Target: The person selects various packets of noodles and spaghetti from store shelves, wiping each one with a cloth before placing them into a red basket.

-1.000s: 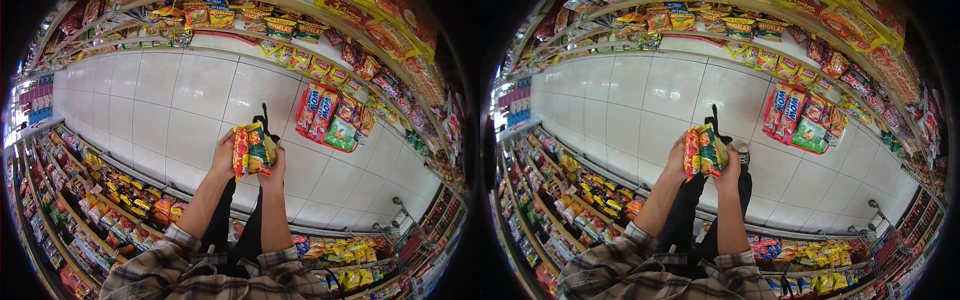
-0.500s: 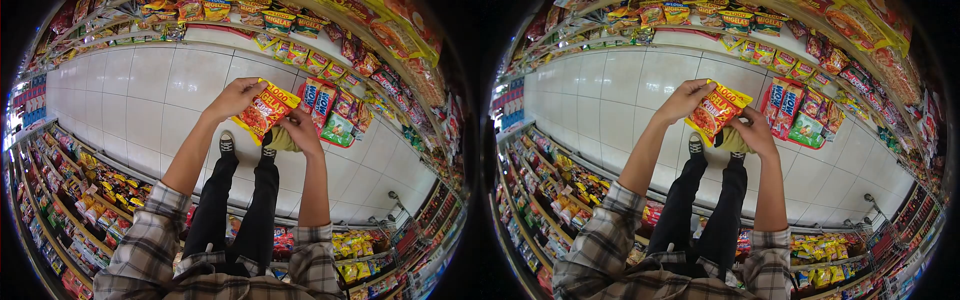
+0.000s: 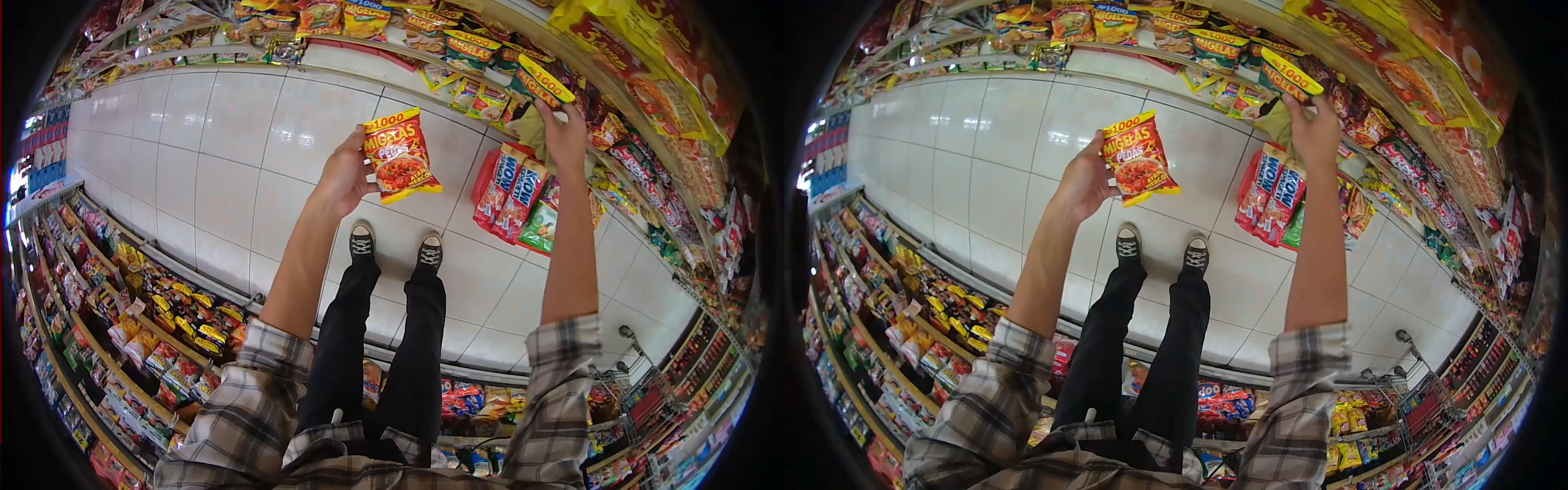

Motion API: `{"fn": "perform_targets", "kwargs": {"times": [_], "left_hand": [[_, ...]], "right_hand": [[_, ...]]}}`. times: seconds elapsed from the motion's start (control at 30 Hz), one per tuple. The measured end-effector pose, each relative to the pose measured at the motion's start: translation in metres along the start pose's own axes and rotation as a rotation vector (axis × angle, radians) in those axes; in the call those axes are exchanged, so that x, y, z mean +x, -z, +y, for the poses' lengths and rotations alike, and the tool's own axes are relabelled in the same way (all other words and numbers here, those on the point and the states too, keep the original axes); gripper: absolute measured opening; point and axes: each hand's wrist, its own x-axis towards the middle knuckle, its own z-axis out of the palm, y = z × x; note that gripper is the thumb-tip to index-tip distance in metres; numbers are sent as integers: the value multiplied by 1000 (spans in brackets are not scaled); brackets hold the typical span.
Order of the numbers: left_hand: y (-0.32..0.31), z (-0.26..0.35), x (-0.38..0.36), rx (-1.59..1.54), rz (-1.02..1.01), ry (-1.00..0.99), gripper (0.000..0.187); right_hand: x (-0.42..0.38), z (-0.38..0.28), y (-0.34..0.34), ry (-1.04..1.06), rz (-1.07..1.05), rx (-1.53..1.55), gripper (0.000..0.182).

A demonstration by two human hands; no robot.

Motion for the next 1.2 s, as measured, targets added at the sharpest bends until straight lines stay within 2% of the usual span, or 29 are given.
{"fn": "perform_targets", "kwargs": {"times": [0.2, 0.23, 0.33, 0.47, 0.53, 0.63, 0.7, 0.73, 0.8, 0.87, 0.93, 1.0, 1.17, 1.2], "left_hand": [[3, -2, 1, -81, -45, 21, 42], [3, -2, 0, -87, -51, 27, 42], [1, 1, -1, -77, -19, 30, 42], [-9, 1, 1, -156, -113, 29, 39], [-20, 0, 1, -161, -169, -8, 34], [-40, -3, 3, -59, -200, -29, 35], [-65, -4, 6, 129, -155, -85, 34], [-79, -5, 8, 217, -128, -116, 34], [-117, -10, 21, 349, -142, -209, 34], [-166, -18, 36, 523, -150, -341, 36], [-198, -37, 84, 764, -168, -657, 41], [-243, -42, 114, 784, -136, -805, 45], [-341, -54, 136, 977, 125, -1062, 31], [-347, -57, 147, 999, 79, -1110, 31]], "right_hand": [[35, 1, -60, -95, 94, -130, 50], [36, -1, -64, -184, 57, -224, 52], [41, 9, -84, -260, 46, -183, 60], [37, -12, -79, -357, -81, -194, 61], [36, -12, -81, -358, -74, -197, 48], [19, -8, -80, -323, 169, -70, 45], [-7, -4, -69, -281, 349, 81, 43], [-24, 7, -66, -252, 364, 139, 40], [-68, 40, -68, -188, 397, 244, 36], [-128, 67, -66, -340, 251, 369, 29], [-186, 93, -62, -446, 151, 464, 25], [-237, 114, -59, -567, 134, 487, 24], [-357, 149, -84, -805, 3, 425, 20], [-375, 152, -91, -823, -24, 437, 20]]}}
